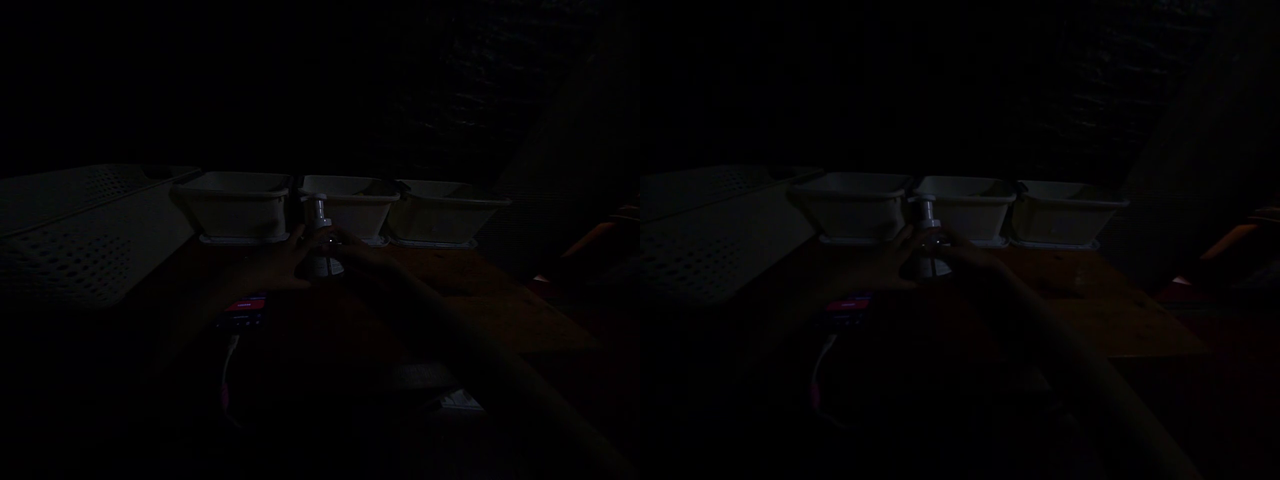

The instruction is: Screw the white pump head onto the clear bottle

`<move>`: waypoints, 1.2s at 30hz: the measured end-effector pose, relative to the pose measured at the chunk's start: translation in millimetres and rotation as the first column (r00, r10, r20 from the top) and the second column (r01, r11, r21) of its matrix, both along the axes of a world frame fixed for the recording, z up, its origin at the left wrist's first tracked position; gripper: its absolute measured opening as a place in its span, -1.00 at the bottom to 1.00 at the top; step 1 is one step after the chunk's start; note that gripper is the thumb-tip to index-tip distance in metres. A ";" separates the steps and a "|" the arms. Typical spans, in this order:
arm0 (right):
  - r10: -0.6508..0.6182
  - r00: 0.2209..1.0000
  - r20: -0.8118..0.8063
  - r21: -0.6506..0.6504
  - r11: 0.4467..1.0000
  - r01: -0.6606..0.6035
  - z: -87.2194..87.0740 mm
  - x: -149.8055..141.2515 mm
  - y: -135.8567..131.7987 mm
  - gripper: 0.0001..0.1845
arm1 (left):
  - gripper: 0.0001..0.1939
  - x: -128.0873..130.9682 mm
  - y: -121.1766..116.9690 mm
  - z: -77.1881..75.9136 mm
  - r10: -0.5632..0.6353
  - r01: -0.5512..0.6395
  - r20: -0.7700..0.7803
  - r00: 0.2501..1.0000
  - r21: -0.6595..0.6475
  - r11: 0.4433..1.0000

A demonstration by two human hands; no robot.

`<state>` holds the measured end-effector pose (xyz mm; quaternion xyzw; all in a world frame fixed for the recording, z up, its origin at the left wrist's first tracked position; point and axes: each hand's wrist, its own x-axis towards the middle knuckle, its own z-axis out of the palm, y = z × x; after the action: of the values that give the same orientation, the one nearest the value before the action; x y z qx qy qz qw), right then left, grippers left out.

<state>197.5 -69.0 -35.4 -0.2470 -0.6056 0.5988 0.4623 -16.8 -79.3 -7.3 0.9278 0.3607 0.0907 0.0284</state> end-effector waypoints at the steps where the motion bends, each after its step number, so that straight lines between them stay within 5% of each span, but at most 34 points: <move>1: -0.009 1.000 -0.014 -0.009 1.000 0.009 -0.3 -1.1 -1.0 -0.54 | 0.11 0.0 0.2 -0.3 -0.003 0.003 0.003 1.000 0.001 1.000; 13: -0.026 1.000 -0.013 0.040 0.999 0.027 0.4 -3.8 -2.6 -0.69 | 0.12 0.3 2.0 -2.2 0.023 -0.023 -0.001 1.000 0.000 1.000; 36: 0.005 1.000 -0.025 -0.018 1.000 -0.005 3.8 -3.6 -2.7 -0.56 | 0.13 3.1 -6.8 7.0 0.024 -0.024 -0.024 0.999 -0.010 1.000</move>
<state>193.9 -71.6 -31.7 -0.2420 -0.5949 0.6085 0.4661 -13.7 -86.2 -0.2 0.9243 0.3725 0.0780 0.0276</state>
